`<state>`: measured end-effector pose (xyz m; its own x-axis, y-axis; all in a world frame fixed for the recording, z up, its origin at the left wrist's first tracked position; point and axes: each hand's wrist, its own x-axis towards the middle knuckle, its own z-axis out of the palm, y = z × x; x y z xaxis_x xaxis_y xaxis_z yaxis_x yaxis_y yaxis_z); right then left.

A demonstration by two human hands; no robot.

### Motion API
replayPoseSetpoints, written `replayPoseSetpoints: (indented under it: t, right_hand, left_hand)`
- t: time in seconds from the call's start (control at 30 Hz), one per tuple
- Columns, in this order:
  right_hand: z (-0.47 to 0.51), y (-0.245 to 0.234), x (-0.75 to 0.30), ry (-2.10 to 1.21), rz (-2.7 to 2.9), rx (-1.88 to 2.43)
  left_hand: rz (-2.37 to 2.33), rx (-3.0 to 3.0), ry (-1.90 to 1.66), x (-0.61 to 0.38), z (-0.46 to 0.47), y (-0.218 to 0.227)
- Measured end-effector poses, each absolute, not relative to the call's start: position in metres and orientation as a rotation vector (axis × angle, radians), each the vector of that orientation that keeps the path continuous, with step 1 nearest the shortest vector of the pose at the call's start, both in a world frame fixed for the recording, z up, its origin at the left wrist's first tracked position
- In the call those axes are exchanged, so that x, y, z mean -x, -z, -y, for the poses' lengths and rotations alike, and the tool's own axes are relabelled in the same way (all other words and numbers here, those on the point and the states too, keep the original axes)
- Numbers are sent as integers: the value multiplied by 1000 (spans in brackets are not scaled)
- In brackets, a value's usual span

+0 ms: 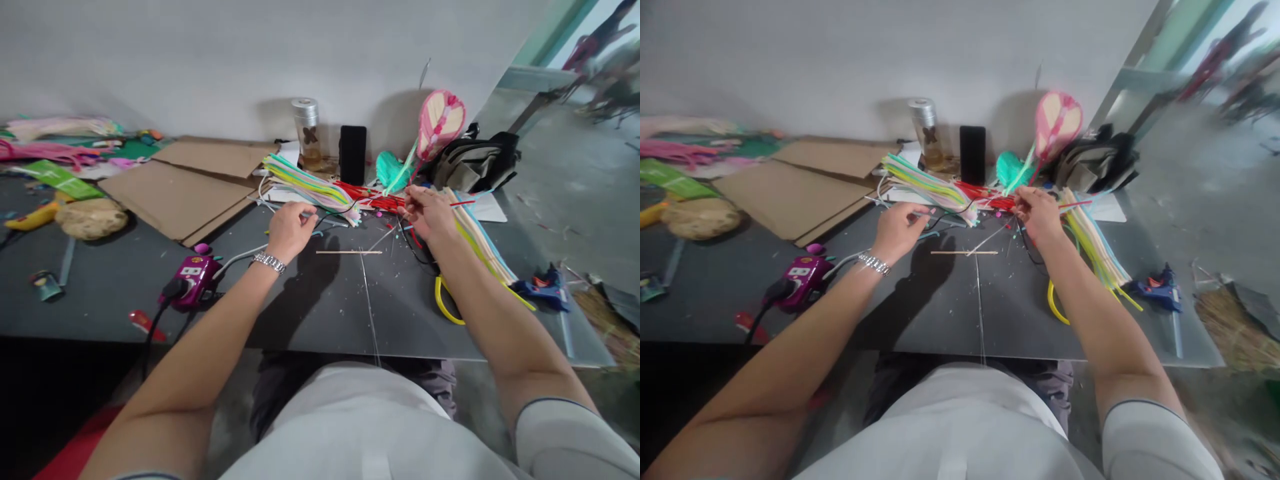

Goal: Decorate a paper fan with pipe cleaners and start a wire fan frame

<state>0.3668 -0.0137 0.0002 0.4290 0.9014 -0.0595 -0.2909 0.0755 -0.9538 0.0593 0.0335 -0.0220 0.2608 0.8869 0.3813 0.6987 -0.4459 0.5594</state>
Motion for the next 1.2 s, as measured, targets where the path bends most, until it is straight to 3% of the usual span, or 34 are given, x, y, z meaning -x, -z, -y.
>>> replayPoseSetpoints:
  t: [0.2, 0.37, 0.43, 0.63, 0.97, 1.2]
  right_hand:
    - [-8, -26, -359, -877, 666, 1063]
    - [55, -58, -347, -1033, 956, 1061]
    - [91, -70, -336, -1138, 1127, 1160]
    - [157, -85, -308, -1216, 1438, 1300]
    - [161, -62, -295, -1229, 1508, 1289]
    - [149, -30, -279, -1344, 1526, 1301]
  left_hand:
    - [-1483, -2246, -927, -63, -35, 32]
    - [-1215, -2269, -1559, -57, -2, -13]
    - [-1120, -2297, -1652, -59, 24, -43]
    - [-985, -2409, -1043, -71, 93, -92]
    - [-948, -2054, -757, -59, 118, -82]
    - [-923, -1928, -520, -64, 102, -45]
